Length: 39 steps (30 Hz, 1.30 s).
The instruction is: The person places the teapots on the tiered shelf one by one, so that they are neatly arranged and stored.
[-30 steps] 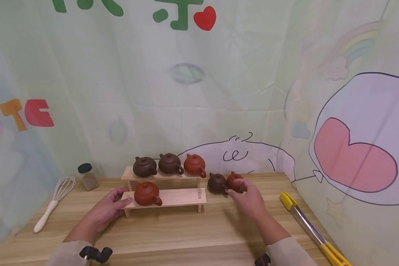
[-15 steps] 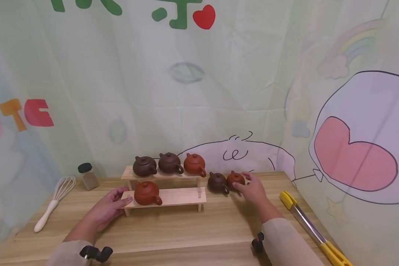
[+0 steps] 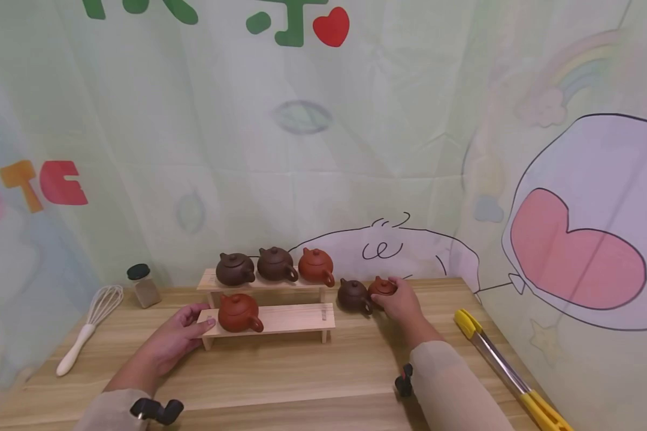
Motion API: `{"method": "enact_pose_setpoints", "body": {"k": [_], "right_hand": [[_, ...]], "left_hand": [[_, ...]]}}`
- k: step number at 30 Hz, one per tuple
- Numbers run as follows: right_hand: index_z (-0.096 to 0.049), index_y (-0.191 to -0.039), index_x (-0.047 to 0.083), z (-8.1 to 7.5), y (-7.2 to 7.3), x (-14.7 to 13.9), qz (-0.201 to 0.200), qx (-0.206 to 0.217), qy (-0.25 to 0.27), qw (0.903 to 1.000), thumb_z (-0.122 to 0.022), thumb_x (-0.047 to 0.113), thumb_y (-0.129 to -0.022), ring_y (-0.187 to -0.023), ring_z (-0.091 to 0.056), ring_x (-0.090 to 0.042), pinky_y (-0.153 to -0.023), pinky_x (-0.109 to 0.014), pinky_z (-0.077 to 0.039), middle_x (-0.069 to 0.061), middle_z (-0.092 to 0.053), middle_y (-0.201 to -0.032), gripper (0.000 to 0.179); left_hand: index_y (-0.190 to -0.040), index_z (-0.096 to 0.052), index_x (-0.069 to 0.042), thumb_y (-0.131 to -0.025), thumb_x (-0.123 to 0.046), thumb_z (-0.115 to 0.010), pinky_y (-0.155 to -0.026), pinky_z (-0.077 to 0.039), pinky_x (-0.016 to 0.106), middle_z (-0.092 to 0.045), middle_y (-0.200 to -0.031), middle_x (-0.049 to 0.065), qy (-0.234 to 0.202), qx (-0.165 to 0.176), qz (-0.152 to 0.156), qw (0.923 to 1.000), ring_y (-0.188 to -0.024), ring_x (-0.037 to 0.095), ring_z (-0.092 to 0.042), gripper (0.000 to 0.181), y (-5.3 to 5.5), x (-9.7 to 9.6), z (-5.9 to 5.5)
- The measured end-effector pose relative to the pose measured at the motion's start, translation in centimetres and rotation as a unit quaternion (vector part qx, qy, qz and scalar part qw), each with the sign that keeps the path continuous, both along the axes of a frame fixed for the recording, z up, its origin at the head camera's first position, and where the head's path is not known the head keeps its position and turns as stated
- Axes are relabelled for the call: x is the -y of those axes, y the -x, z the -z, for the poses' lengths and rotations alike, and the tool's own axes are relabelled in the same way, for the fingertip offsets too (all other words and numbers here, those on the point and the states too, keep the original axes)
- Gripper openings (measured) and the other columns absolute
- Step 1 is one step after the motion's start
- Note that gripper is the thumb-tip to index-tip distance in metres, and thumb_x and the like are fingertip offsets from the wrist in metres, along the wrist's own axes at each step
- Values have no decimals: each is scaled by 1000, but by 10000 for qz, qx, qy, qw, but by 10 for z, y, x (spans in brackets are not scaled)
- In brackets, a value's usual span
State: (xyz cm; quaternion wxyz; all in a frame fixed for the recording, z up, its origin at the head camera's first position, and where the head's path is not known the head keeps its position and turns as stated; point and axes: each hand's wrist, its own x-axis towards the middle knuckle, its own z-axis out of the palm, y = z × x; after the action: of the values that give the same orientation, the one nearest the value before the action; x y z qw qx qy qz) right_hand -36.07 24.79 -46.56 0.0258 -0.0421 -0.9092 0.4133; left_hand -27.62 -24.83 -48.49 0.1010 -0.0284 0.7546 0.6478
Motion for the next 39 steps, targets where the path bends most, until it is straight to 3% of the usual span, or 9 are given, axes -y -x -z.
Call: {"method": "enact_pose_setpoints", "body": {"k": [10, 15, 21, 25, 30, 34, 39], "right_hand": [[-43, -158, -3, 2, 0, -4, 67, 57, -103, 9999, -76, 28, -100, -145, -48, -50, -127, -63, -36, -32, -50, -158, 73], [-45, -159, 3, 0, -7, -10, 143, 115, -182, 9997, -76, 35, -99, -146, -48, -49, -126, -62, -38, -31, -50, -158, 75], [-42, -162, 10, -14, -26, -13, 266, 312, 203, 9990, -77, 41, -98, -145, -49, -46, -124, -61, -41, -29, -47, -161, 80], [-44, -162, 9, -22, -40, -13, 192, 174, 404, 9988, -79, 42, -97, -143, -51, -44, -122, -60, -45, -26, -49, -161, 81], [-52, -156, 10, -30, -58, -6, -4, -160, 494, 9987, -83, 43, -93, -132, -59, -37, -107, -47, -56, -19, -56, -156, 77], [-58, -151, 15, -36, -73, 6, -177, -324, 616, 9974, -87, 39, -90, -127, -62, -34, -92, -33, -58, -14, -59, -154, 72], [-60, -148, 13, -42, -90, 24, -409, -448, 834, 9947, -90, 33, -88, -123, -66, -31, -87, -30, -60, -15, -62, -150, 71]], "left_hand": [[-160, -28, 2, -110, -26, -61, -124, -44, 57, -26, -172, 27, -1, -14, -10, 10000, -142, 33, -54, 66, -1, -1, -1], [-160, -29, 2, -110, -26, -62, -123, -46, 56, -27, -171, 27, -19, -33, -4, 10000, -140, 30, -56, 66, -2, -2, -2], [-160, -29, 2, -110, -25, -62, -124, -43, 58, -26, -172, 28, -61, -33, -17, 10000, -143, 33, -54, 65, -2, -2, -1], [-160, -28, 2, -110, -25, -61, -125, -40, 60, -23, -174, 28, -64, -30, -11, 10000, -148, 37, -50, 66, -1, -2, -1], [-162, -26, 3, -111, -27, -61, -126, -38, 61, -19, -175, 29, -48, -47, 28, 10000, -151, 41, -46, 68, -1, -1, -1], [-162, -26, 2, -110, -28, -62, -126, -38, 61, -18, -176, 28, -55, -11, 26, 10000, -153, 42, -44, 69, -2, -1, -2], [-162, -26, 2, -110, -28, -62, -127, -37, 60, -16, -176, 29, -49, 7, 41, 10000, -154, 43, -42, 70, -3, -1, -3]]}}
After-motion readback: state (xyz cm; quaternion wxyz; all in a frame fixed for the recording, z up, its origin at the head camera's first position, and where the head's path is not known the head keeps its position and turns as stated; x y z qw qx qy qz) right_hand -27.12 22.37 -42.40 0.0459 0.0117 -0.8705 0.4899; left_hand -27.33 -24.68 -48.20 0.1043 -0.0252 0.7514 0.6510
